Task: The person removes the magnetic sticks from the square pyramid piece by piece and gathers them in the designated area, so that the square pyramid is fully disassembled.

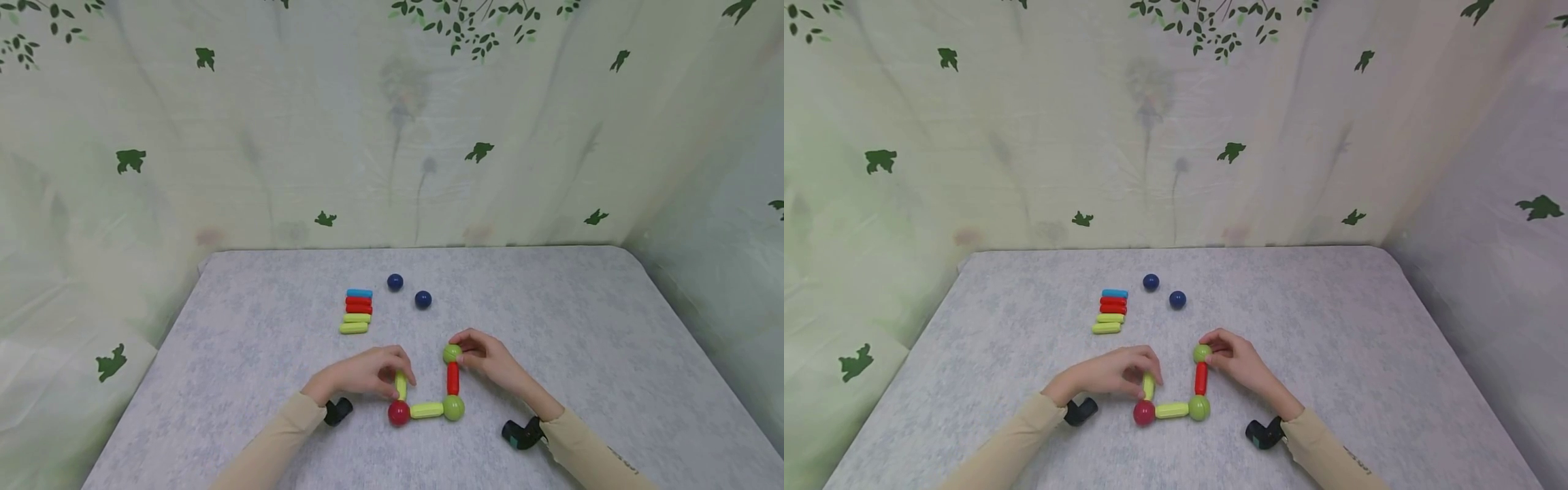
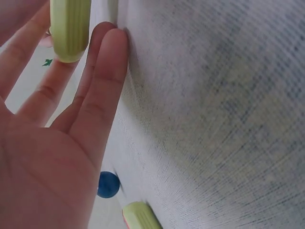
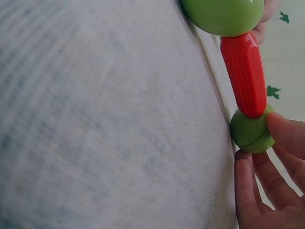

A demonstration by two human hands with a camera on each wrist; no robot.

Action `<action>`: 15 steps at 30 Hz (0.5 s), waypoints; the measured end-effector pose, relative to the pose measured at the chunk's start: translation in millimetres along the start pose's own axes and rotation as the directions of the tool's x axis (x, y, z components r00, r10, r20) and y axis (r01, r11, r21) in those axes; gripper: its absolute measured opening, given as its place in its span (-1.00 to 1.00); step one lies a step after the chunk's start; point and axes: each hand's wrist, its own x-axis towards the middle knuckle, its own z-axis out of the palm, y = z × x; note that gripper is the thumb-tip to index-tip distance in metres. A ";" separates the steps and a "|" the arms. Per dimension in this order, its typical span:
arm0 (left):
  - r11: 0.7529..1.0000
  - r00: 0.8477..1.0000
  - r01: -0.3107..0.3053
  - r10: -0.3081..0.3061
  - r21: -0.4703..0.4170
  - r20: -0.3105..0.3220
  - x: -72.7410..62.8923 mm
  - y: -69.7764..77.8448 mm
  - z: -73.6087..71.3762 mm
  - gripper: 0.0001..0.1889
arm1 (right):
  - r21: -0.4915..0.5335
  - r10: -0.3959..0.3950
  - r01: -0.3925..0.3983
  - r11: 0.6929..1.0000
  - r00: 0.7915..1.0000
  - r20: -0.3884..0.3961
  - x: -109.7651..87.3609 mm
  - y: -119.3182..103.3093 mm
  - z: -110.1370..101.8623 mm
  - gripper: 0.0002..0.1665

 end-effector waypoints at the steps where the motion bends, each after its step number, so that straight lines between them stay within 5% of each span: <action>1: 1.000 1.000 0.004 -0.004 -0.007 -0.003 -0.3 0.4 0.1 -0.76 | -0.001 0.002 -0.002 1.000 1.000 -0.001 -0.2 -0.4 0.1 -0.71; 6: 0.998 0.999 0.036 -0.037 -0.044 -0.009 -2.3 1.9 0.8 -0.82 | 0.004 0.013 -0.013 1.000 1.000 0.000 -2.1 -7.0 0.1 -0.71; 15: 0.998 0.994 0.047 -0.044 0.030 -0.102 -3.1 -0.8 2.4 -0.88 | 0.007 0.021 -0.021 1.000 1.000 -0.002 -0.9 -3.9 -0.5 -0.69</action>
